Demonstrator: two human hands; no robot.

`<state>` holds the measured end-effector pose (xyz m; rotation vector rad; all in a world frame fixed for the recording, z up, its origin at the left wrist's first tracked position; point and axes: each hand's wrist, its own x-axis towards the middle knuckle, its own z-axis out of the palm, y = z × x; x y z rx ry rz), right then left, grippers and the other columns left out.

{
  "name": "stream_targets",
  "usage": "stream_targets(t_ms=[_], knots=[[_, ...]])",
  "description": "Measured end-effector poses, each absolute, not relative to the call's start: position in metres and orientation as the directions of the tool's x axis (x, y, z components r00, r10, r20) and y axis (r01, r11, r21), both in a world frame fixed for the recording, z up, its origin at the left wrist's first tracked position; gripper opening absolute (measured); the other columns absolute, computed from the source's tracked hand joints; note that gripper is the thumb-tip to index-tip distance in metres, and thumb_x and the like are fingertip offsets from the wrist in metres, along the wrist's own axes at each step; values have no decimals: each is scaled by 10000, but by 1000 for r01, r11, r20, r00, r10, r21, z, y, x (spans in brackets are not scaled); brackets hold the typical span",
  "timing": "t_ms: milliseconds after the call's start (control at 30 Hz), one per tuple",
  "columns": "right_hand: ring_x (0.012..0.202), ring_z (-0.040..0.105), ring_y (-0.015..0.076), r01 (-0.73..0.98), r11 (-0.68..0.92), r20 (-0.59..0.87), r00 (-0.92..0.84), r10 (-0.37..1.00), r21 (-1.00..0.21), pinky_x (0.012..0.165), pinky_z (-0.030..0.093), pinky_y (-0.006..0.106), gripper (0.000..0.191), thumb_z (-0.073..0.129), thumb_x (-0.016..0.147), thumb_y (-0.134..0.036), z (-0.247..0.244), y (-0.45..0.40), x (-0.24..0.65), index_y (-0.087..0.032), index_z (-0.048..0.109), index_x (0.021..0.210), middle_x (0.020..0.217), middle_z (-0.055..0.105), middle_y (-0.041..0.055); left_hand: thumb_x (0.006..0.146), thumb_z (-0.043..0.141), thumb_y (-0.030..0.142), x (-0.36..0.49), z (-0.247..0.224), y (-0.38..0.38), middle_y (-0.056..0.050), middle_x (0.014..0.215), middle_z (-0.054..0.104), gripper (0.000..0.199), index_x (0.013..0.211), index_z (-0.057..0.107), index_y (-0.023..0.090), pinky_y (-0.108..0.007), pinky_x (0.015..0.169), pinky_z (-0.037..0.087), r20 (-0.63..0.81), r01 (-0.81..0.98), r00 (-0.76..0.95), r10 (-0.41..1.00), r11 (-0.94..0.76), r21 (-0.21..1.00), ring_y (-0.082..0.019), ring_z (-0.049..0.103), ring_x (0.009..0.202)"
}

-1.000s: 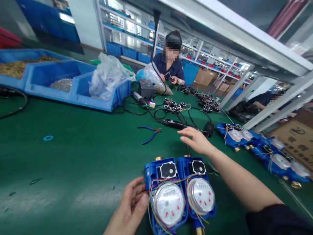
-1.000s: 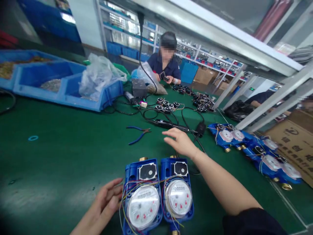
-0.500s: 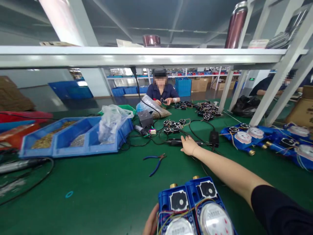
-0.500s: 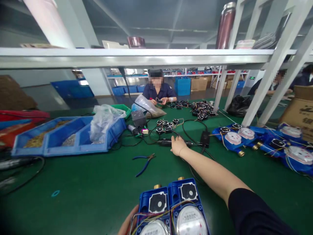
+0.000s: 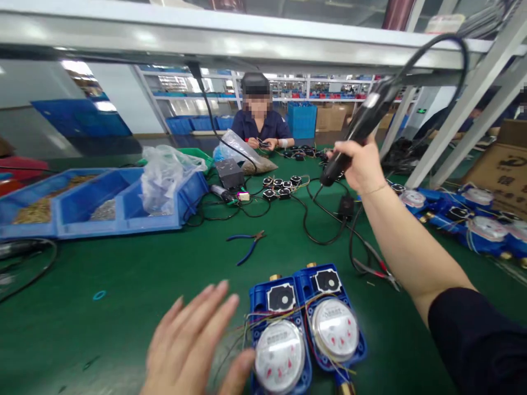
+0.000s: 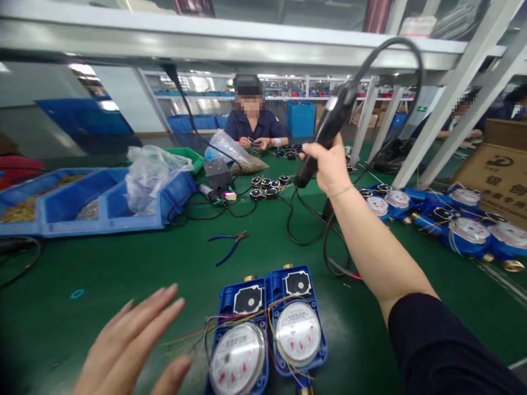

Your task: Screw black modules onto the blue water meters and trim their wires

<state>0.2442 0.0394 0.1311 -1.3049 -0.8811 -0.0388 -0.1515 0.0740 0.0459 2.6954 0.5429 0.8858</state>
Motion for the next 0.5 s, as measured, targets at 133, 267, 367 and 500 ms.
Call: stream_targets(t_ms=[133,267,367,500], knots=[[821,617,122,313,635,638,670,379,-707,829,521,349,381,462,745,-215,176,-8,225,-263,389,1116,867,495,-31,760,616,504,-92,73,37,-78,1314,536,654,1332,437,243,-350,1092,299,232,-189,967,-108,-911,367,-267,522,1186],[852,648,175,360,698,743,556,372,-619,741,544,332,350,536,762,-237,187,-43,191,-246,425,1093,970,582,3,659,560,705,-44,68,16,-267,1378,358,957,1307,427,13,-520,1123,182,-8,-139,988,-153,-915,379,-394,339,1305],[704,659,184,489,659,799,513,313,-572,561,547,282,329,634,720,-251,179,-49,171,-205,500,1017,1011,618,50,690,477,749,-33,46,17,-286,1386,332,1008,1323,373,-28,-570,1121,99,95,-209,976,-194,-959,189,-404,304,1319],[493,567,122,462,651,768,559,313,-602,413,437,240,320,652,697,-291,166,-42,153,-194,550,983,976,643,86,824,489,397,-36,15,13,-193,1317,501,551,1254,491,53,-546,1109,67,274,-152,947,-166,-986,-74,-330,480,1219]])
